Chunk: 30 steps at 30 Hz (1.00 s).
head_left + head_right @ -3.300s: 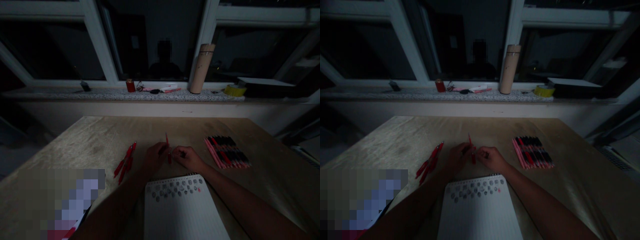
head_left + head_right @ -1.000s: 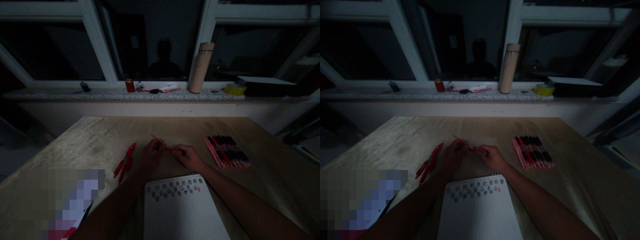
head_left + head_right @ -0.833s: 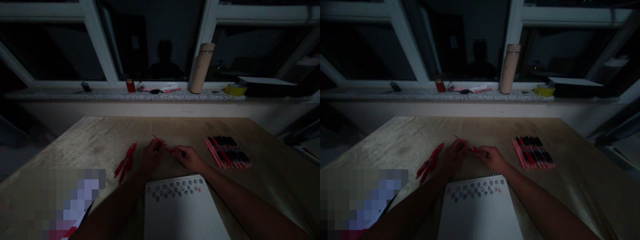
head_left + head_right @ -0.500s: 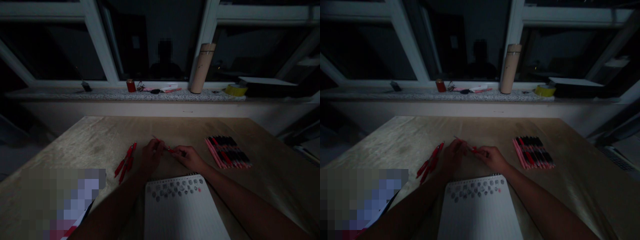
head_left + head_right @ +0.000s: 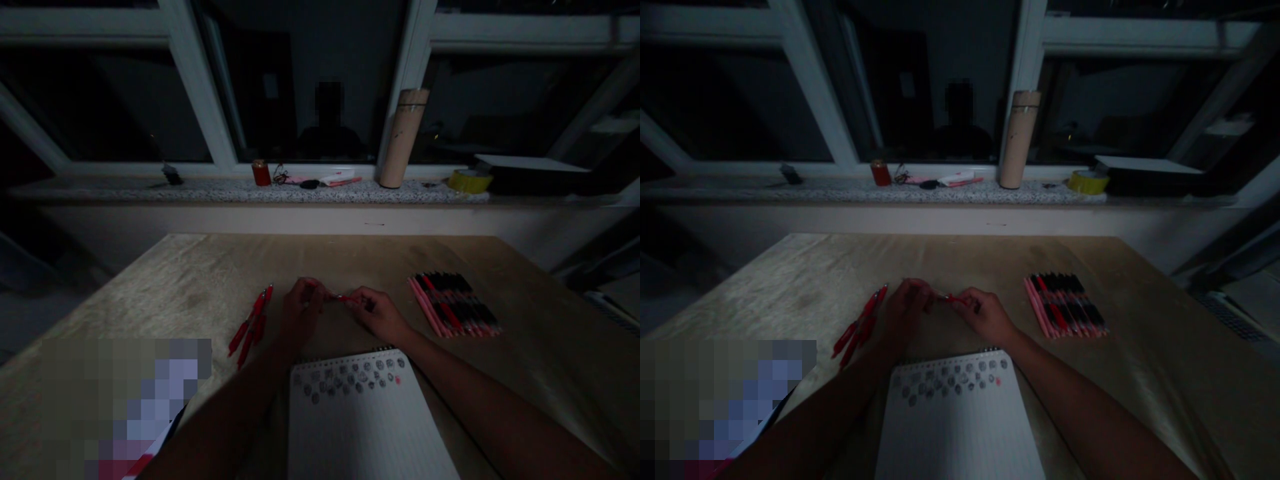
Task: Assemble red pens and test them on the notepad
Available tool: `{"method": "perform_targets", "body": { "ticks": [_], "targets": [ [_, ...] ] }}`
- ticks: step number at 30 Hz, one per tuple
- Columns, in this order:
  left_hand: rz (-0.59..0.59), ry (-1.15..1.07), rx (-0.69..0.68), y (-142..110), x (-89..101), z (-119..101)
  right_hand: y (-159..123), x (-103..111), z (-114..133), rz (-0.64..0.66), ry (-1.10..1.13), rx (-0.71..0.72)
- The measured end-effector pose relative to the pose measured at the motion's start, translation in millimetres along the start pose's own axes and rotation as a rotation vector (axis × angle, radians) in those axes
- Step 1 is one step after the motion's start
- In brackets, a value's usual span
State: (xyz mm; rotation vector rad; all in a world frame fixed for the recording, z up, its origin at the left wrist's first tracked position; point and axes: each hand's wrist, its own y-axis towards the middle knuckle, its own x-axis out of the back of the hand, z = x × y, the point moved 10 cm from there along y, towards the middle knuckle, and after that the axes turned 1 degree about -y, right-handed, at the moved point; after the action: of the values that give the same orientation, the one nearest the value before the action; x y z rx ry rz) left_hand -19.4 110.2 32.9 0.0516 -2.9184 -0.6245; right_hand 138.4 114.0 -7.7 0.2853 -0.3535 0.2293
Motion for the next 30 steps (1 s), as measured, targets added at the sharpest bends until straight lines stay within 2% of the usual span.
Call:
{"method": "perform_targets", "body": {
  "ticks": [5,9,16,22,30],
  "targets": [
    [-0.002,0.021,-0.025,0,1.2,-1,0,0,-2,0.016,0.042,0.003],
    [-0.018,0.100,0.007,0,3.7,-4,0,0,-3,0.016,0.052,-0.008],
    [-0.012,0.166,0.068,1,3.6,5,3,3,-10,-0.025,0.081,-0.013],
    [0.032,0.128,0.067,1,-0.4,6,4,9,-12,-0.084,0.250,-0.072],
    [-0.055,0.118,0.023,2,7.8,-3,2,7,-14,-0.053,0.345,-0.102]
  ]
}}
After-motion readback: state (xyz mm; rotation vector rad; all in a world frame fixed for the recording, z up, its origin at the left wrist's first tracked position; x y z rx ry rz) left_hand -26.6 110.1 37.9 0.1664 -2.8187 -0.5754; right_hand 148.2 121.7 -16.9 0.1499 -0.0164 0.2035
